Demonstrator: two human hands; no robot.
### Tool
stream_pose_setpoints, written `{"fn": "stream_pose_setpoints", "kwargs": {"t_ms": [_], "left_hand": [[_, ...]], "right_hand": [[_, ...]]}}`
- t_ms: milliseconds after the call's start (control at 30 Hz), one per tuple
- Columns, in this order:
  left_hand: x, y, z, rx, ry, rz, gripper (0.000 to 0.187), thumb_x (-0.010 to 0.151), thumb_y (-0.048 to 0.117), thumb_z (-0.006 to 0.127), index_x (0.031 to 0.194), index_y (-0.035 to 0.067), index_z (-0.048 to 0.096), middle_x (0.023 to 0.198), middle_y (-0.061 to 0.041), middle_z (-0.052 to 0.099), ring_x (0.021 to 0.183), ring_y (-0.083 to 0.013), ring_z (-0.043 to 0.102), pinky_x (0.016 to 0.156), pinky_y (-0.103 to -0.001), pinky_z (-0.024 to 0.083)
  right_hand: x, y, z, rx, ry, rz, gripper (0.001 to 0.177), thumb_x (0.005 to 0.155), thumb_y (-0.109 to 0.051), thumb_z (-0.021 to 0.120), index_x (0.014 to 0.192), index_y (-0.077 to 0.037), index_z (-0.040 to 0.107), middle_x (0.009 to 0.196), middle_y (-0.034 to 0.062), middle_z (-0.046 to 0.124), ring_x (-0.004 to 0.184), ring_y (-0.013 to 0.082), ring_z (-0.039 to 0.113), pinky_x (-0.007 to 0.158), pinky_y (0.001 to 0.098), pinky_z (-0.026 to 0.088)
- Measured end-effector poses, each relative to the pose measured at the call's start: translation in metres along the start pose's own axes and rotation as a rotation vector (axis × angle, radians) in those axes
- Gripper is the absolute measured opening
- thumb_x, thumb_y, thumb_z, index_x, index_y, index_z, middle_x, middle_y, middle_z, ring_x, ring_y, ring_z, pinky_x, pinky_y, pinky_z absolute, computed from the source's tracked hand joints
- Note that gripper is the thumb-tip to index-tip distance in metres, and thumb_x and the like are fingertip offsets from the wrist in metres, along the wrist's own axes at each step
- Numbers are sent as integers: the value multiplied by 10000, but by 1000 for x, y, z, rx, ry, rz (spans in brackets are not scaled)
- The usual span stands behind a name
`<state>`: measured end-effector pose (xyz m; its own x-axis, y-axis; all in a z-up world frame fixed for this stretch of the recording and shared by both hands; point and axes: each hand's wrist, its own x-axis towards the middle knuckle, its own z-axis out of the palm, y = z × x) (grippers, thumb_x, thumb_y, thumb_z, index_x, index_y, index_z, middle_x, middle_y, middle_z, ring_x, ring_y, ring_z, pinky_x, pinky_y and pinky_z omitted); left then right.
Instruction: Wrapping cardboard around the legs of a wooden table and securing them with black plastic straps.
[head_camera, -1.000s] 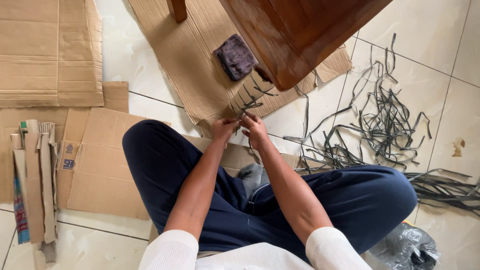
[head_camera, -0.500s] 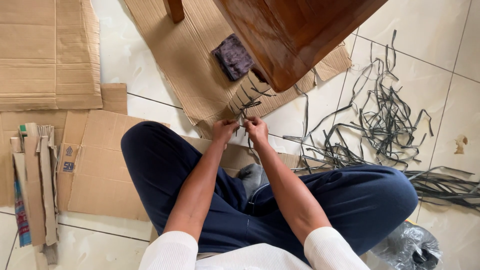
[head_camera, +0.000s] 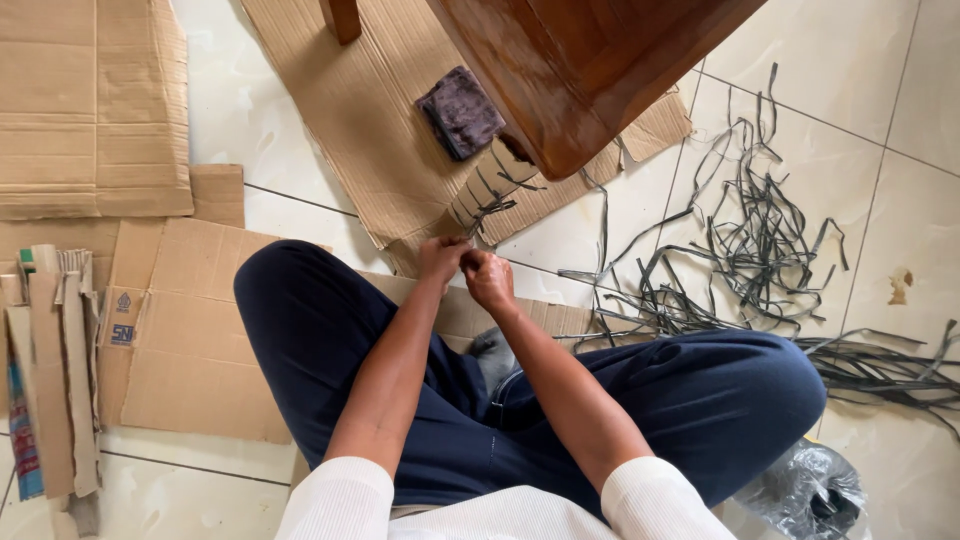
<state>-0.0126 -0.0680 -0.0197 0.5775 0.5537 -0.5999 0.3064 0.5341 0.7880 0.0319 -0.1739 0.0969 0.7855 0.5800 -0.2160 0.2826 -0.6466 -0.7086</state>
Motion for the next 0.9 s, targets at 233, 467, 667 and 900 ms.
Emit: {"fn": "stream_pose_setpoints", "kwargs": {"t_ms": [233,467,667,900], "left_hand": [[-20,35,-4,364,103,134,245,731,241,835,904,68,823,819,-98,792,738,-182,759,674,-341,585],[-16,28,-7,531,143,181,261,765,298,779,910,85,822,816,-125,782,763,-245,773,695,-376,579],[-20,31,-6,589,160,161,278,717,308,827,884,85,824,832,-137,777,784,-262,768,717,-380,577],[-23,38,-6,485,130,157,209,747,233,783,908,102,808,866,-119,793,813,-247,786,745,-376,590]], "right_hand": [[0,-24,-26,-98,18,25,187,914,-254,705,982,-99,783,912,183,749,875,389,699,794,470,539],[20,-4,-11,139,187,-29,238,912,-282,707,1025,-87,782,930,170,749,832,299,728,763,384,561],[41,32,16,583,13,404,254,900,-237,722,1029,-25,779,880,123,757,769,203,637,704,362,494],[27,-1,-3,292,111,234,239,930,-251,687,969,-19,730,833,145,757,785,275,735,751,389,557]]}}
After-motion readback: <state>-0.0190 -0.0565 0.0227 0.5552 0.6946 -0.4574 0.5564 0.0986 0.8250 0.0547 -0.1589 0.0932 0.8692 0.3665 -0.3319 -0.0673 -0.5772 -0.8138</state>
